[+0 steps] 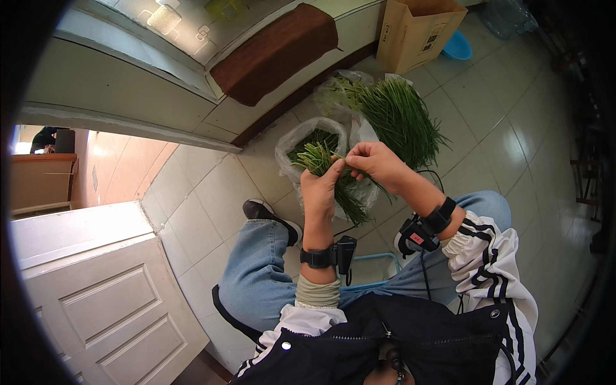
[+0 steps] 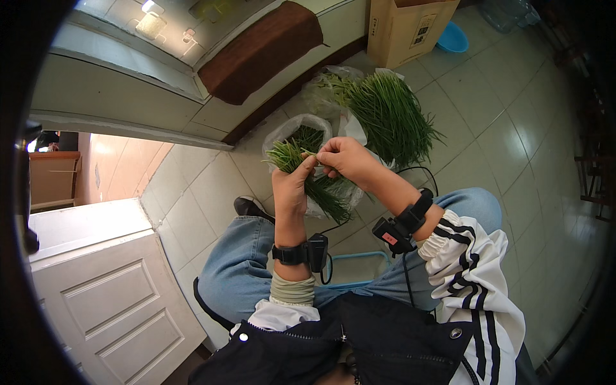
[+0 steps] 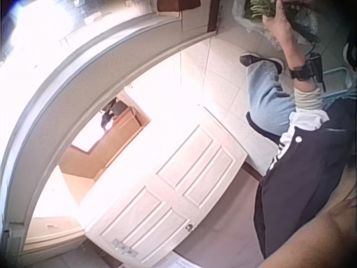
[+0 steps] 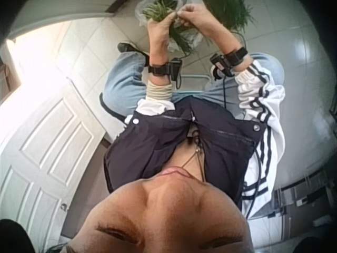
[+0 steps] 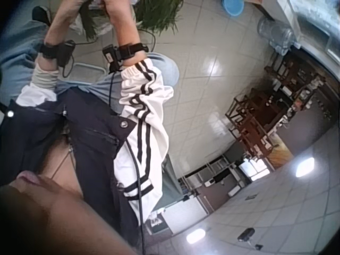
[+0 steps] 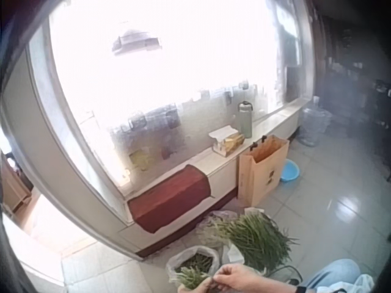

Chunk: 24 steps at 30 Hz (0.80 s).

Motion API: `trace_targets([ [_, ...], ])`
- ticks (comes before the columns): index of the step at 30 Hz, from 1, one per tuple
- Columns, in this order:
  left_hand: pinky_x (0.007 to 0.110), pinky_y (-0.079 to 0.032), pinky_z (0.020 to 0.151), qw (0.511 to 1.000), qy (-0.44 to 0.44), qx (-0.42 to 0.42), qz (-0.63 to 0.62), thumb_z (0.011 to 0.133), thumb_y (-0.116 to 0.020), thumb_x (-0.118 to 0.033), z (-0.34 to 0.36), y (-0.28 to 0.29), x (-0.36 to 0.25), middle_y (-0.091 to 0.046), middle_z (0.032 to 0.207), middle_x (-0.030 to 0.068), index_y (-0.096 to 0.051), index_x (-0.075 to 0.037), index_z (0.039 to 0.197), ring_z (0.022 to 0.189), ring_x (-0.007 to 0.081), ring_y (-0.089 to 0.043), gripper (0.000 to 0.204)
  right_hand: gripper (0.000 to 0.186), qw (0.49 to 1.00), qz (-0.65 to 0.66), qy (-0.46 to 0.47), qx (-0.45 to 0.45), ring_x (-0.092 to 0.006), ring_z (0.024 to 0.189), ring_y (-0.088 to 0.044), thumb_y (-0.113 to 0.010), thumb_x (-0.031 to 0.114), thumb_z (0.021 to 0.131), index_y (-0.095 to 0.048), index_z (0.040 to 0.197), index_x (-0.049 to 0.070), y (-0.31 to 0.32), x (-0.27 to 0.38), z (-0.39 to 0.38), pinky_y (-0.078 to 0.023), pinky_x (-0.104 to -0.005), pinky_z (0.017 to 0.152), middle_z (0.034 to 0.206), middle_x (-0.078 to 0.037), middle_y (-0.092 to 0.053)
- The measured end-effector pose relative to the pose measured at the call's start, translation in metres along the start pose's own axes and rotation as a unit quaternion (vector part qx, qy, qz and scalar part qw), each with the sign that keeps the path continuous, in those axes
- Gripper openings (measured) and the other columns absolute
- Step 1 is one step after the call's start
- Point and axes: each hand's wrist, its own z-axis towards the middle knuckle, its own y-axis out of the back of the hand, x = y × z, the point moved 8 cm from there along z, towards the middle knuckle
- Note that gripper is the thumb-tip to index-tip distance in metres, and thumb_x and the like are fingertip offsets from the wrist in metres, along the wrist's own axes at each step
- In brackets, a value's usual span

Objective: The person sits on a low stool and sorts green leafy vegetables by hand, separating them into bunches and placing them into a plastic bag. The person repeatedly picks up small bunches, aligns them, and places them into the bag.

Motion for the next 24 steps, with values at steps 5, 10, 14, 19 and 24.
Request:
trace_targets([
  [5, 0.021, -0.044, 0.062, 1.0, -0.009, 0.013, 0.016, 0.08, -0.067, -0.002, -0.002, -0.001, -0.003, -0.061, 0.079, 0.0012, -0.062, 0.0, 0.087, 0.068, 0.0087, -0.055, 0.009, 0.012, 0.999, -0.047, 0.011, -0.007, -0.0098, 0.061, -0.053, -0.057, 0.013, 0.087, -0.056, 0.086, 0.001, -0.003, 0.001, -0.003, -0.046, -0.0242, 0.055, 0.072, -0.002, -0.057],
  [10, 0.021, -0.042, 0.06, 0.994, -0.002, 0.036, 0.1, 0.08, -0.066, -0.002, -0.002, 0.001, -0.004, -0.06, 0.076, 0.0003, -0.062, 0.001, 0.087, 0.066, 0.008, -0.053, 0.009, 0.013, 0.995, -0.095, -0.031, 0.007, -0.0094, 0.058, -0.052, -0.055, 0.014, 0.087, -0.056, 0.082, 0.001, -0.001, -0.001, -0.006, -0.042, -0.0235, 0.051, 0.067, -0.002, -0.054],
  [14, 0.022, -0.04, 0.058, 0.988, 0.006, 0.052, 0.147, 0.078, -0.068, -0.004, -0.003, 0.003, -0.004, -0.059, 0.074, -0.0002, -0.062, 0.0, 0.086, 0.063, 0.0084, -0.052, 0.011, 0.015, 0.992, -0.101, -0.072, 0.004, -0.0096, 0.056, -0.051, -0.055, 0.014, 0.086, -0.056, 0.077, 0.002, 0.002, -0.007, -0.007, -0.041, -0.0236, 0.048, 0.065, -0.001, -0.053],
  [19, 0.023, -0.04, 0.058, 0.993, -0.006, -0.006, 0.114, 0.078, -0.068, -0.005, 0.001, 0.028, -0.017, -0.06, 0.074, 0.0024, -0.063, 0.001, 0.087, 0.064, 0.0105, -0.052, 0.012, 0.014, 0.992, -0.062, -0.11, 0.001, -0.0093, 0.056, -0.049, -0.056, 0.013, 0.086, -0.055, 0.075, 0.004, 0.011, -0.011, -0.009, -0.039, -0.0236, 0.05, 0.065, 0.0, -0.052],
  [24, 0.025, -0.043, 0.061, 0.995, -0.048, -0.069, 0.054, 0.078, -0.068, -0.002, 0.006, 0.043, -0.03, -0.061, 0.076, 0.0055, -0.061, 0.002, 0.088, 0.065, 0.0129, -0.055, 0.012, 0.013, 0.992, -0.061, -0.112, 0.006, -0.0093, 0.056, -0.049, -0.057, 0.013, 0.086, -0.055, 0.076, 0.004, 0.012, -0.011, -0.009, -0.039, -0.0236, 0.049, 0.065, 0.0, -0.052],
])
